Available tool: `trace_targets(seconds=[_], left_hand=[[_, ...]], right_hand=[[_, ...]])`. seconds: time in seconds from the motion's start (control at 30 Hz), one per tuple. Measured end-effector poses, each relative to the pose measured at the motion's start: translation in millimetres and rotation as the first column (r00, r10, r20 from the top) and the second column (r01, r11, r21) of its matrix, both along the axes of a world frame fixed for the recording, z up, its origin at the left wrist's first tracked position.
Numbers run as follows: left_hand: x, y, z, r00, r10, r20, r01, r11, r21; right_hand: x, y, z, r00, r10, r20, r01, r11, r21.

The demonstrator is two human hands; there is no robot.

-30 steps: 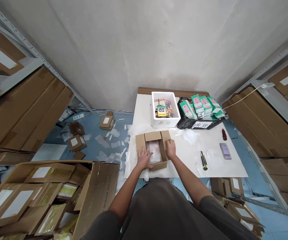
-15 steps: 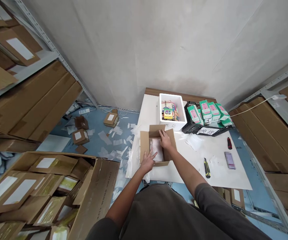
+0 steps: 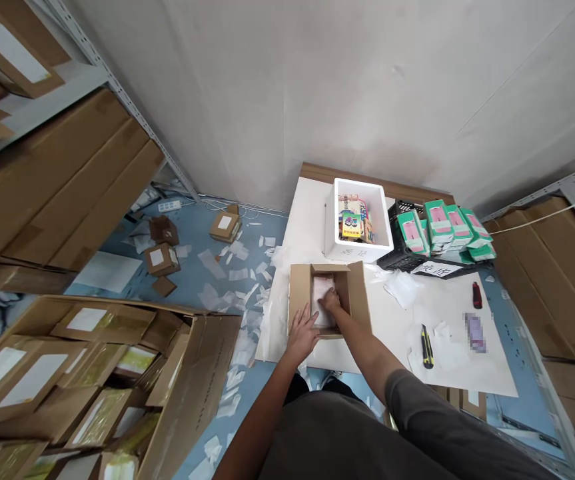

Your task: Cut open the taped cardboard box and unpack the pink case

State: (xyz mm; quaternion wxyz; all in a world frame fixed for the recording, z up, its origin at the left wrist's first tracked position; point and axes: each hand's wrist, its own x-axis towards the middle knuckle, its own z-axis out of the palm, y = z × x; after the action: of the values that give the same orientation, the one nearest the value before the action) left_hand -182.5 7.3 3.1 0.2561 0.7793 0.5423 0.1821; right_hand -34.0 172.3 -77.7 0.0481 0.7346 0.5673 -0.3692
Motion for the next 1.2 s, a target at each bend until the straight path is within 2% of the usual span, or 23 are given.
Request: trace_targets(seconds=[0.13,0.2,0.27,0.4,0.5,0.6,0.67,0.73,0.83,0.93,1.03,1.1,1.2], left_hand=[[1.8,0.2,-1.6,1.000,0.022,0.011,-0.022,1.000,-0.015],[1.9,1.4,-1.7,1.000,0.015,0.015,-0.014,0.999,-0.028],[2.9,3.3,-1.3,1.000,0.004,0.013,-0.004,0.999,-0.041],[4.7,9.5,1.9,0.999,-0.017,-0.044,0.014,0.998,-0.060],[-1.5,16.6,7.4,0.994,-0.041,-0.098,0.036,0.998,-0.053],[-18.5,23.2,15.2,0.989,-0.056,-0.135,0.050,0.998,-0.048],[-33.1,26.1,19.8,0.985,-0.066,-0.161,0.056,0.996,-0.063],[-46.7,27.7,22.8,0.974,-0.098,-0.203,0.083,0.993,-0.080],[-58.5,28.2,24.5,0.961,-0.123,-0.249,0.109,0.992,-0.071],[-58.9,26.9,26.8,0.964,-0.121,-0.237,0.115,0.993,-0.040],[-54.4,22.6,33.8,0.967,-0.046,-0.251,0.037,0.999,-0.040],[-48.1,15.9,42.8,0.960,0.043,-0.278,-0.053,0.998,-0.029],[-19.4,-1.0,61.1,0.928,0.229,-0.294,-0.214,0.973,0.081]], right_hand=[[1.0,-6.3,-20.1,0.997,-0.077,-0.008,0.077,0.997,0.010],[2.7,-9.8,-21.6,0.994,-0.113,0.005,0.113,0.994,-0.007],[3.9,-11.2,-15.8,0.993,-0.118,-0.005,0.118,0.993,-0.003],[3.5,-8.1,17.4,0.994,-0.078,-0.082,0.084,0.994,0.076],[7.8,-7.0,55.3,0.984,-0.030,-0.173,0.064,0.979,0.193],[28.4,-9.9,94.9,0.934,0.020,-0.358,0.101,0.944,0.315],[54.9,-14.0,117.4,0.856,0.010,-0.517,0.182,0.930,0.320],[91.4,-20.3,134.1,0.744,-0.060,-0.665,0.298,0.921,0.250],[157.1,-33.2,144.0,0.568,-0.208,-0.796,0.478,0.871,0.114],[218.4,-44.6,131.2,0.467,-0.326,-0.822,0.562,0.827,-0.009],[257.1,-47.2,95.3,0.462,-0.410,-0.786,0.559,0.823,-0.101],[268.4,-44.5,64.1,0.503,-0.437,-0.746,0.536,0.835,-0.127],[273.2,-39.6,21.3,0.695,-0.418,-0.585,0.458,0.885,-0.088]])
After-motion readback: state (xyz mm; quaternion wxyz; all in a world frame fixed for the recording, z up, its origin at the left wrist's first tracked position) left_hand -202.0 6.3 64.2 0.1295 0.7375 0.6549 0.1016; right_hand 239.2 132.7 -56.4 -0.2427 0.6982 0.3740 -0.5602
